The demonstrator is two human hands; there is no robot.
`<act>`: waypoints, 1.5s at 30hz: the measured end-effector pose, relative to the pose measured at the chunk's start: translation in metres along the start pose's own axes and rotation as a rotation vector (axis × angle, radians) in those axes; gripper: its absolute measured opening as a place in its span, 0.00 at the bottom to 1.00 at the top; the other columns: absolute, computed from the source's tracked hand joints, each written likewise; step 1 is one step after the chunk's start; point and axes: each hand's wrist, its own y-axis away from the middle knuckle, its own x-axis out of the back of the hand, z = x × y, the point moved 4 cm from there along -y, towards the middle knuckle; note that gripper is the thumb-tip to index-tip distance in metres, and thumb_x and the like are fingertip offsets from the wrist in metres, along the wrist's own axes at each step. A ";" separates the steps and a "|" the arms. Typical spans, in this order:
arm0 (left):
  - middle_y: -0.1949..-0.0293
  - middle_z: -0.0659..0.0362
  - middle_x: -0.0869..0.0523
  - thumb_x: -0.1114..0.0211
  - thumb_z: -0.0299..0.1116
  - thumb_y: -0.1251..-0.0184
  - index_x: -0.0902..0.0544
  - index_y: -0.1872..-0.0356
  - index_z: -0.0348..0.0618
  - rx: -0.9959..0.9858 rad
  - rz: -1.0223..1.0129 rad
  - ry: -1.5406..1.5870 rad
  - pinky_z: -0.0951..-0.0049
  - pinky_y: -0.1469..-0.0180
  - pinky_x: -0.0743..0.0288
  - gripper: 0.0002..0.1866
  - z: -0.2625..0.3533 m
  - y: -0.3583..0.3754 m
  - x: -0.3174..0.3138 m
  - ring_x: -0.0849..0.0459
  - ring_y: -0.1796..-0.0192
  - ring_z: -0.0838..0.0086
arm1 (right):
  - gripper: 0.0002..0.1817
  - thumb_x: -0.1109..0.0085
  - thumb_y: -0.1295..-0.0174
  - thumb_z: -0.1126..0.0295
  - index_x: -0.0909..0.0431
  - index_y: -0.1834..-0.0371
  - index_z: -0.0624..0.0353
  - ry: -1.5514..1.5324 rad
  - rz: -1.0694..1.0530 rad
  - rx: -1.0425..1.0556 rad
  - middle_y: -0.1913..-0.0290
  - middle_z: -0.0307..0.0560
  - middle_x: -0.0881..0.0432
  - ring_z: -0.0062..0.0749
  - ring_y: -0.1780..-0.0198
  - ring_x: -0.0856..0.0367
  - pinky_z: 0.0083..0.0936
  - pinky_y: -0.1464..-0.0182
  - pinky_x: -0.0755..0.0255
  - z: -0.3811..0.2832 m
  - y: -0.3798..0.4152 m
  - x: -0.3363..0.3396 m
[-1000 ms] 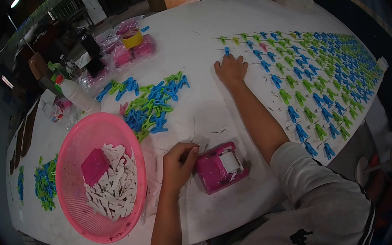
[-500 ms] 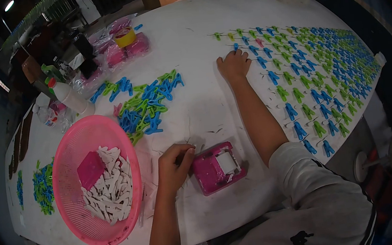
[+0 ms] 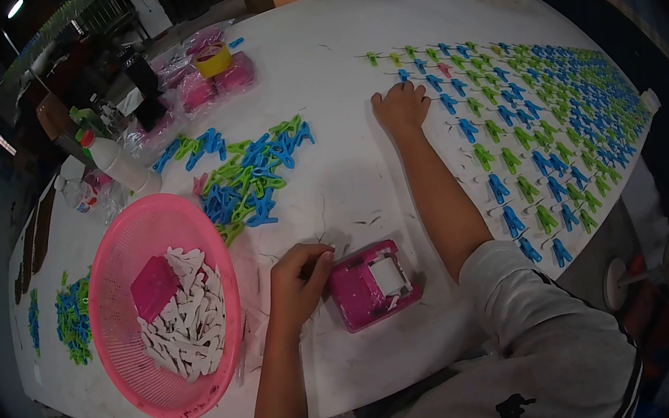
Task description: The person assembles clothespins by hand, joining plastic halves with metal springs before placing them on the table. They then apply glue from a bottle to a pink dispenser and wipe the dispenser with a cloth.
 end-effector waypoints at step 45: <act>0.66 0.56 0.15 0.33 0.27 0.32 0.15 0.59 0.36 -0.044 -0.006 -0.020 0.76 0.63 0.26 0.06 -0.004 0.000 -0.001 0.19 0.67 0.76 | 0.35 0.49 0.34 0.47 0.25 0.39 0.72 -0.016 0.013 -0.033 0.41 0.52 0.26 0.44 0.39 0.33 0.40 0.39 0.43 0.002 -0.003 -0.003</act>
